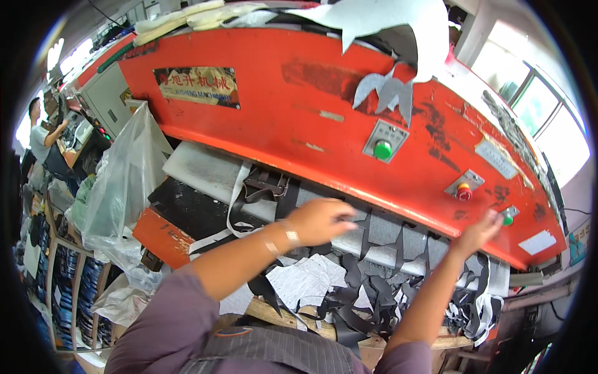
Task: Operating a swing-arm clicker press to cut shoe components from leather sheets using metal dies.
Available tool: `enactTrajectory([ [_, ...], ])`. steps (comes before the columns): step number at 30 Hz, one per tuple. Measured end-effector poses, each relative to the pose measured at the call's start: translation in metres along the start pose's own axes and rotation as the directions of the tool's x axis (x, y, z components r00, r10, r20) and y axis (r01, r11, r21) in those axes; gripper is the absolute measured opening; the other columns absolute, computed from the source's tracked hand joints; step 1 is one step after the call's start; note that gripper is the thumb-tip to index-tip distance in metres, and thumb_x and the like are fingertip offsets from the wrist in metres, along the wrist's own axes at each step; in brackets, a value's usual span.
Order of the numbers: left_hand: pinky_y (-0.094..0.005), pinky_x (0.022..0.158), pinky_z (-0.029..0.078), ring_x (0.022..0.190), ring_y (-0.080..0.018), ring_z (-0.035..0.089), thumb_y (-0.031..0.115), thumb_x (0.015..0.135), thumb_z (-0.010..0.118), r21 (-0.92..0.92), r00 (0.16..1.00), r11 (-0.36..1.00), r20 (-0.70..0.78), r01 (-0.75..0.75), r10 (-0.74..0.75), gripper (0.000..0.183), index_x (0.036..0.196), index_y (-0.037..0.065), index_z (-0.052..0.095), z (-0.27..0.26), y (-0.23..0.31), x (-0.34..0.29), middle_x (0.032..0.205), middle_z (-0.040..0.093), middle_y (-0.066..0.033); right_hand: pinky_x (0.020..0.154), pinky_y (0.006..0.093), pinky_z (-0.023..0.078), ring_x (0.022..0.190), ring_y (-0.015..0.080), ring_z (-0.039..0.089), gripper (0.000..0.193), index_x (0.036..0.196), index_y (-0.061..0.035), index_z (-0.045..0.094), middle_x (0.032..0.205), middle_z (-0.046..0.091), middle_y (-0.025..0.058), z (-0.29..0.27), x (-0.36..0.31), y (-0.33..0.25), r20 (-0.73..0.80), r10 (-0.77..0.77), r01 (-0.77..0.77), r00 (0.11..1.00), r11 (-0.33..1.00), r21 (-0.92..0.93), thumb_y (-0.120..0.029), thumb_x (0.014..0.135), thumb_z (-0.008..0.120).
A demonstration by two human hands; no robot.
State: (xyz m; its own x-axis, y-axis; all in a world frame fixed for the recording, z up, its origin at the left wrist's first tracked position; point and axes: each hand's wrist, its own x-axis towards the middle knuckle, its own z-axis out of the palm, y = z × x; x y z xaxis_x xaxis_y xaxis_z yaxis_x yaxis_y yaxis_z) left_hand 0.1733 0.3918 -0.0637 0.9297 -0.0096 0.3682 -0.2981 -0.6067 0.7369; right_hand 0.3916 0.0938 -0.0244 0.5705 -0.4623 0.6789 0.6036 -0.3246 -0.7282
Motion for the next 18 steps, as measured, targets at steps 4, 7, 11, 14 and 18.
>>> enactTrajectory([
  [4, -0.0433, 0.073, 0.052, 0.079, -0.0328, 0.066, 0.032, 0.087, 0.06, 0.007, 0.965, 0.968, -0.075, -0.251, 0.25, 0.028, 0.086, 0.005, 0.068, 0.032, 0.086, 0.051, 0.083, 0.068, -0.0149, 0.103, 0.0439, 0.034, 0.117, 0.0374, 0.049, 0.065, 0.128, 0.0119, 0.044, 0.12, 0.053, 0.031, -0.063, 0.11, 0.044, -0.232, 0.177, -0.159, 0.957, 0.983, 0.094, -0.046, 0.098, 0.041],
  [7, -0.046, 0.067, 0.051, 0.075, -0.036, 0.065, 0.03, 0.089, 0.056, 0.462, 0.952, 0.872, -0.159, -0.163, 0.262, 0.032, 0.071, 0.004, 0.065, 0.04, 0.08, 0.084, 0.08, 0.066, -0.0172, 0.1, 0.0491, 0.036, 0.119, 0.0452, 0.048, 0.077, 0.133, 0.0136, 0.037, 0.13, 0.045, 0.0362, -0.097, 0.144, 0.08, -0.241, 0.189, -0.273, 0.952, 0.879, -0.39, -0.054, 0.096, 0.036],
  [11, -0.0481, 0.071, 0.05, 0.075, -0.0383, 0.062, 0.029, 0.09, 0.054, 0.365, 0.986, 0.921, -0.048, -0.134, 0.163, 0.031, 0.074, 0.004, 0.063, 0.034, 0.094, 0.023, 0.079, 0.065, -0.0179, 0.106, 0.0477, 0.033, 0.134, 0.0396, 0.034, 0.079, 0.143, 0.0091, 0.024, 0.145, 0.032, 0.0299, -0.12, 0.058, 0.029, -0.185, 0.187, -0.224, 0.965, 0.953, -0.202, -0.054, 0.097, 0.035],
  [14, -0.0457, 0.08, 0.047, 0.089, -0.0359, 0.06, 0.032, 0.089, 0.056, 0.221, 0.994, 0.971, 0.085, -0.089, 0.072, 0.027, 0.085, 0.007, 0.063, 0.002, 0.09, -0.084, 0.09, 0.064, -0.0151, 0.105, 0.0414, 0.034, 0.125, 0.0296, 0.045, 0.056, 0.141, 0.0002, 0.036, 0.139, 0.043, 0.0183, -0.174, -0.018, 0.021, 0.346, -0.087, 0.132, 0.934, 0.985, -0.108, -0.035, 0.099, 0.044],
  [18, -0.0486, 0.108, 0.03, 0.135, -0.0341, 0.032, 0.05, 0.065, 0.077, 0.663, 0.866, 0.728, 0.246, 0.177, -0.435, 0.082, 0.134, 0.014, 0.051, -0.041, 0.039, -0.236, 0.144, 0.042, -0.0141, 0.09, 0.0419, 0.047, 0.108, 0.0318, 0.056, 0.058, 0.116, -0.0008, 0.059, 0.112, 0.061, 0.0163, -0.207, -0.193, -0.084, 0.96, -0.159, 0.401, 0.229, 0.914, 0.056, -0.032, 0.071, 0.078],
])
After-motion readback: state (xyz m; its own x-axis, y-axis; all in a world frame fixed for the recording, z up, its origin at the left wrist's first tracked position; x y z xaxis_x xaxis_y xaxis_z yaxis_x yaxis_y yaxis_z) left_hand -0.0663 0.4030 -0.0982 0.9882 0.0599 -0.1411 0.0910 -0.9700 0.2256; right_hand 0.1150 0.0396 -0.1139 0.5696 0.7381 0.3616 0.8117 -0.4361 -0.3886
